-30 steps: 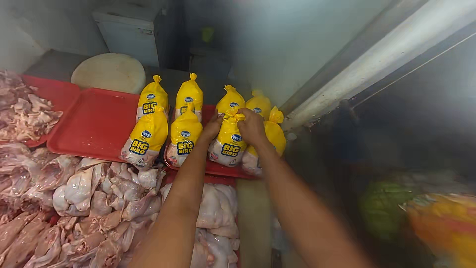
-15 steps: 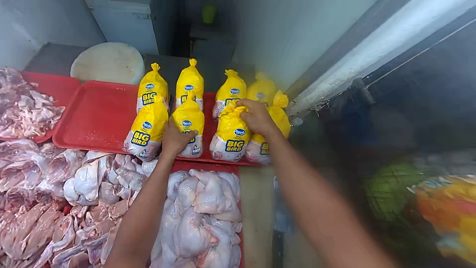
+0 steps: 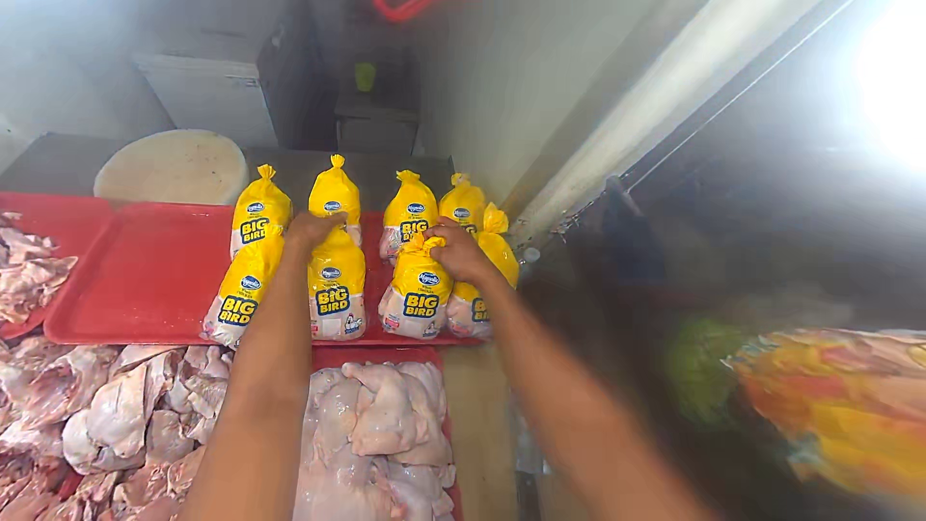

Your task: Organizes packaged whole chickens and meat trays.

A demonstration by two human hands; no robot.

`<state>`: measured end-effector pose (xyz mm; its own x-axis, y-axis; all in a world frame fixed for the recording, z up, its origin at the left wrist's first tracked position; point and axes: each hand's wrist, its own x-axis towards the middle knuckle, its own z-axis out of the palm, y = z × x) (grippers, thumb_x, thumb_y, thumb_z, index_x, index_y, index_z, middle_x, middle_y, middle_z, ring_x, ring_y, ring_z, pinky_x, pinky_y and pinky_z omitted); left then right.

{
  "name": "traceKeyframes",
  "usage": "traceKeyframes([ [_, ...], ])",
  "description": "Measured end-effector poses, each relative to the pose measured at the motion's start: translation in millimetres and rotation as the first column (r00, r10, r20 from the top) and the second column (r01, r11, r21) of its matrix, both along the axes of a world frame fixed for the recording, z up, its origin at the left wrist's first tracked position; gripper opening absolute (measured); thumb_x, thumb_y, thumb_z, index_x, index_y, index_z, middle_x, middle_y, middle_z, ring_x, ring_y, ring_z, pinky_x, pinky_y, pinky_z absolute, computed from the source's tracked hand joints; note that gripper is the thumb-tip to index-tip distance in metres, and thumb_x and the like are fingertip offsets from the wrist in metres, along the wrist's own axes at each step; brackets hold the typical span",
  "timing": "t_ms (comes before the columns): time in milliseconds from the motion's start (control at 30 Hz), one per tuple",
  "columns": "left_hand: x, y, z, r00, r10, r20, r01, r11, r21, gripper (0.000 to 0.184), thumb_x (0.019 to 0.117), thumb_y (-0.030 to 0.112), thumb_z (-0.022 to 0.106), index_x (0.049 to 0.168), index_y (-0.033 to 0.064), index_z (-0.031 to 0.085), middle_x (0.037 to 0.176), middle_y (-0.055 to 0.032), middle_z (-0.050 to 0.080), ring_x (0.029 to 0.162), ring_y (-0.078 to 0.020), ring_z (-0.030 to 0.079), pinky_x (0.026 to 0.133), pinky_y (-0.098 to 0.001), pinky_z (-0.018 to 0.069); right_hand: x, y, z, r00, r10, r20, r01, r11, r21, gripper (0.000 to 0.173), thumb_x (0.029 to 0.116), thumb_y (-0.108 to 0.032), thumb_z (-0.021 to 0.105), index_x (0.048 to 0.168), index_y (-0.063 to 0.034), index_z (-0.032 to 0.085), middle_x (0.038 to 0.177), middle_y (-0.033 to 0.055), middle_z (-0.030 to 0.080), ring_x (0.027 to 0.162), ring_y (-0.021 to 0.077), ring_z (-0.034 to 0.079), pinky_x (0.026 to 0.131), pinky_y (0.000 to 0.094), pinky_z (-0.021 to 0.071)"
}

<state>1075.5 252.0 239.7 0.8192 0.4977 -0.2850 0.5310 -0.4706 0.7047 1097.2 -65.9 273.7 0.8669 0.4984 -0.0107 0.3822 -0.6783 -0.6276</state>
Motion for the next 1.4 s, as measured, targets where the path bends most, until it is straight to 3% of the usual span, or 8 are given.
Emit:
traceKeyframes([
  [133,-4,18,-13,0.991,-0.097,0.09,0.113,0.974,-0.199,0.08,0.083,0.048,0.081,0.146,0.0077,0.054,0.133,-0.0222,0.064,0.123,-0.0376,0.062,0.103,-0.0617,0.05,7,5,-2,0.998,-0.011,-0.063,0.011,1.0,0.002,0.027,0.0987,-0.009,0.058,0.122,-0.0101,0.072,0.152,0.0215,0.051,0.144,0.0389,0.045,0.111,0.064,0.0416],
  [367,7,-10,23,0.923,-0.363,0.129,0.381,0.813,-0.44,0.07,0.0955,0.029,0.072,0.155,0.0104,0.04,0.141,-0.0154,0.06,0.125,-0.0241,0.061,0.105,-0.0436,0.0519,8,13,-8,0.996,-0.036,-0.087,0.04,0.998,0.046,0.026,0.0972,-0.006,0.058,0.119,-0.0091,0.072,0.144,0.0174,0.059,0.133,0.0352,0.055,0.103,0.0625,0.0477],
  [500,6,-11,13,0.921,-0.371,0.12,0.385,0.818,-0.428,0.076,0.0902,0.026,0.078,0.156,0.0148,0.04,0.138,-0.0176,0.062,0.121,-0.0292,0.064,0.101,-0.0503,0.0546,7,9,-12,0.996,-0.02,-0.089,0.028,0.996,0.084,0.023,0.0963,-0.004,0.058,0.113,-0.0098,0.072,0.129,0.0125,0.067,0.112,0.032,0.066,0.089,0.0615,0.0537],
  [667,-15,-4,-6,0.926,-0.368,0.085,0.374,0.862,-0.343,0.088,0.0922,0.043,0.074,0.163,0.016,0.029,0.152,-0.0181,0.05,0.134,-0.0328,0.055,0.107,-0.056,0.0484,2,13,-8,0.997,-0.044,-0.064,0.049,0.996,0.078,0.031,0.0949,-0.005,0.059,0.123,-0.01,0.069,0.135,0.0104,0.065,0.125,0.0287,0.061,0.102,0.0584,0.0494],
  [833,-58,-22,-16,0.974,-0.203,0.099,0.219,0.955,-0.198,0.099,0.0888,0.071,0.065,0.163,0.0153,0.03,0.16,-0.0208,0.041,0.145,-0.0391,0.042,0.114,-0.0655,0.0379,-53,0,-13,0.978,-0.162,0.134,0.141,0.978,0.157,0.057,0.0974,-0.012,0.062,0.152,-0.0153,0.049,0.161,0.012,0.042,0.145,0.0306,0.045,0.113,0.057,0.0446],
  [1000,-93,-27,-48,0.973,-0.078,0.219,0.137,0.954,-0.268,0.087,0.0813,0.049,0.083,0.153,0.0199,0.044,0.134,-0.0157,0.064,0.116,-0.0304,0.066,0.095,-0.056,0.0568,-139,-37,-84,0.757,-0.411,0.508,0.327,0.911,0.249,0.04,0.0933,-0.024,0.059,0.13,-0.0129,0.07,0.151,0.015,0.053,0.147,0.0375,0.041,0.119,0.057,0.0382],
  [1200,-90,-76,-47,0.911,0.089,0.403,0.118,0.881,-0.459,0.069,0.087,0.029,0.08,0.149,0.0176,0.051,0.127,-0.0128,0.067,0.104,-0.0243,0.071,0.086,-0.0473,0.0613,-147,-57,-119,0.717,-0.601,0.352,0.577,0.796,0.183,0.09,0.0843,-0.049,0.073,0.157,-0.0066,0.041,0.167,0.0289,0.02,0.154,0.0477,0.022,0.123,0.0594,0.0292],
  [1400,-87,-83,-58,0.899,0.097,0.427,0.128,0.874,-0.469,0.065,0.0981,0.035,0.066,0.156,0.018,0.042,0.139,-0.0145,0.061,0.117,-0.0259,0.065,0.095,-0.0489,0.0573,-138,-79,-104,0.734,-0.643,0.218,0.581,0.761,0.29,0.076,0.0872,-0.047,0.071,0.152,-0.014,0.049,0.16,0.0186,0.04,0.145,0.0413,0.04,0.116,0.0609,0.0372],
])
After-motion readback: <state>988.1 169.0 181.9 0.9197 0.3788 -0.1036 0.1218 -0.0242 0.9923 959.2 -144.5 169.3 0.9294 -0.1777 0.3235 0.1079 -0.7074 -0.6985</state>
